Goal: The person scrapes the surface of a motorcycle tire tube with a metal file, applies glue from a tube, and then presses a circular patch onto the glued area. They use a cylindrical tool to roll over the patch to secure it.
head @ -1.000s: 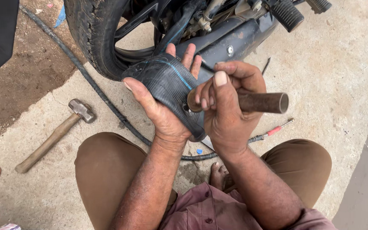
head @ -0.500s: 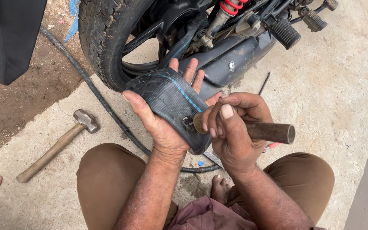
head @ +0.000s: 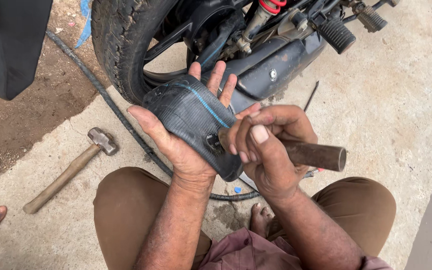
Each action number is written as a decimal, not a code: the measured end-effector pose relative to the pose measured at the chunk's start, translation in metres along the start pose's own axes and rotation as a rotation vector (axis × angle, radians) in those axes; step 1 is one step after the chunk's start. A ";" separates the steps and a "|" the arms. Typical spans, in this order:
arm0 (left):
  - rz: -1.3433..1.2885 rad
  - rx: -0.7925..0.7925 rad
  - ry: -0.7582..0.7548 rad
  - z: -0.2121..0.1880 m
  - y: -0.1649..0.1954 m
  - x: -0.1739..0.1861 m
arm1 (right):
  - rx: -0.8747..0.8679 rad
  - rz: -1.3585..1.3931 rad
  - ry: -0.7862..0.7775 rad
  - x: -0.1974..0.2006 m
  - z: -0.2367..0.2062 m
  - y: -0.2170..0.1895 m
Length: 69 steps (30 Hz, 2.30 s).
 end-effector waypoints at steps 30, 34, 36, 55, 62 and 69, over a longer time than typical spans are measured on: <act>-0.623 0.208 -0.301 -0.008 -0.009 -0.026 | -0.077 0.037 -0.130 -0.014 -0.009 -0.001; -0.440 0.129 -0.071 -0.002 -0.016 -0.001 | -0.099 -0.002 -0.084 -0.011 -0.012 -0.001; -0.006 0.072 -0.044 -0.002 -0.021 0.004 | -0.111 -0.018 -0.088 -0.011 -0.012 0.000; 0.265 0.028 -0.011 -0.003 -0.030 -0.005 | -0.130 0.124 -0.106 0.004 -0.007 -0.012; 0.674 0.098 0.100 -0.001 -0.024 0.011 | -0.917 -0.544 0.004 0.170 -0.043 0.055; 1.683 0.071 -0.017 -0.006 -0.021 0.017 | -1.154 -1.199 0.191 0.391 -0.107 0.140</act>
Point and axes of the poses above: each hand's wrist, its own z-axis towards the middle knuckle, its own x-axis out of the back of the hand, y = z × x, the point moved 10 cm from there along z, towards the middle knuckle, and after that the axes turned 7 degrees about y, right-handed, at the moved point
